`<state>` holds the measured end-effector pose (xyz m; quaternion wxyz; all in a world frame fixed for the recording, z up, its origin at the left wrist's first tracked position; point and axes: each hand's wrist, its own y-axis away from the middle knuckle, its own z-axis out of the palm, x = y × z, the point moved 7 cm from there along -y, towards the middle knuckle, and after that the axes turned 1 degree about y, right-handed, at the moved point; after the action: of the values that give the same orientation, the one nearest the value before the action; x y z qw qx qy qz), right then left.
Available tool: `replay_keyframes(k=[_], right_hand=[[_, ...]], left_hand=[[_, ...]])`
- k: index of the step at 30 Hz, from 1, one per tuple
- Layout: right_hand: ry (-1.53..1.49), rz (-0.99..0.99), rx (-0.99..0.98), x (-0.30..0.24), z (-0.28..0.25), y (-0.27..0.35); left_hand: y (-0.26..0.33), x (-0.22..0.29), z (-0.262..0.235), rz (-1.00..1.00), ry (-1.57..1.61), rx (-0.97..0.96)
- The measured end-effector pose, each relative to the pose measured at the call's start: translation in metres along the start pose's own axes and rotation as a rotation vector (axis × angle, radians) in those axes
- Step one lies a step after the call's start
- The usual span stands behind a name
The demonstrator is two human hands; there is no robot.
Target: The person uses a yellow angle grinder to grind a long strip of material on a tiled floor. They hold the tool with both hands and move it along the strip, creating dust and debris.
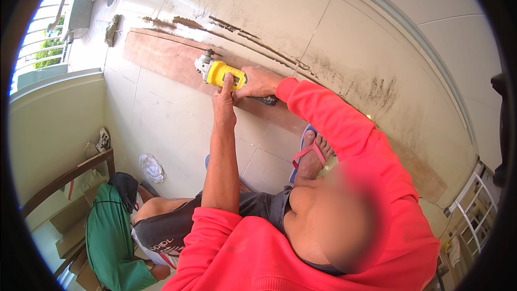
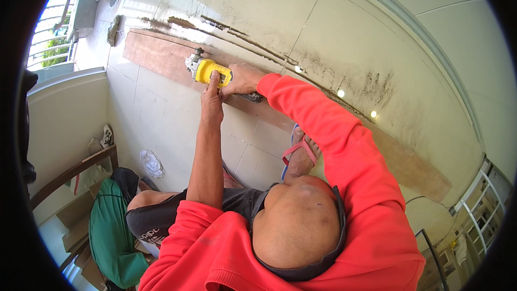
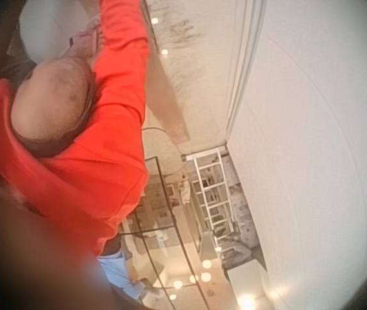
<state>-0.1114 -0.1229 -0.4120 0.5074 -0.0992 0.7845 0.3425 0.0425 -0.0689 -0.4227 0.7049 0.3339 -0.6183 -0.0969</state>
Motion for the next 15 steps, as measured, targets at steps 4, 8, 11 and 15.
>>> replay_keyframes(k=[4,8,11,15], right_hand=[[-0.004,-0.023,0.015,-0.0006,-0.0012,0.0015],[-0.030,-0.020,0.006,0.0006,-0.0006,0.0031],[-0.037,-0.013,0.006,0.0022,-0.0003,0.0036],[-0.024,0.001,0.004,0.0040,0.0004,0.0031]], left_hand=[[0.0021,0.0008,0.0025,0.023,0.016,-0.010],[0.0029,0.0007,0.0031,0.021,0.016,-0.009],[0.0036,0.0000,0.0037,0.025,0.017,-0.014],[0.0031,-0.0027,0.0028,0.019,0.014,0.005]])
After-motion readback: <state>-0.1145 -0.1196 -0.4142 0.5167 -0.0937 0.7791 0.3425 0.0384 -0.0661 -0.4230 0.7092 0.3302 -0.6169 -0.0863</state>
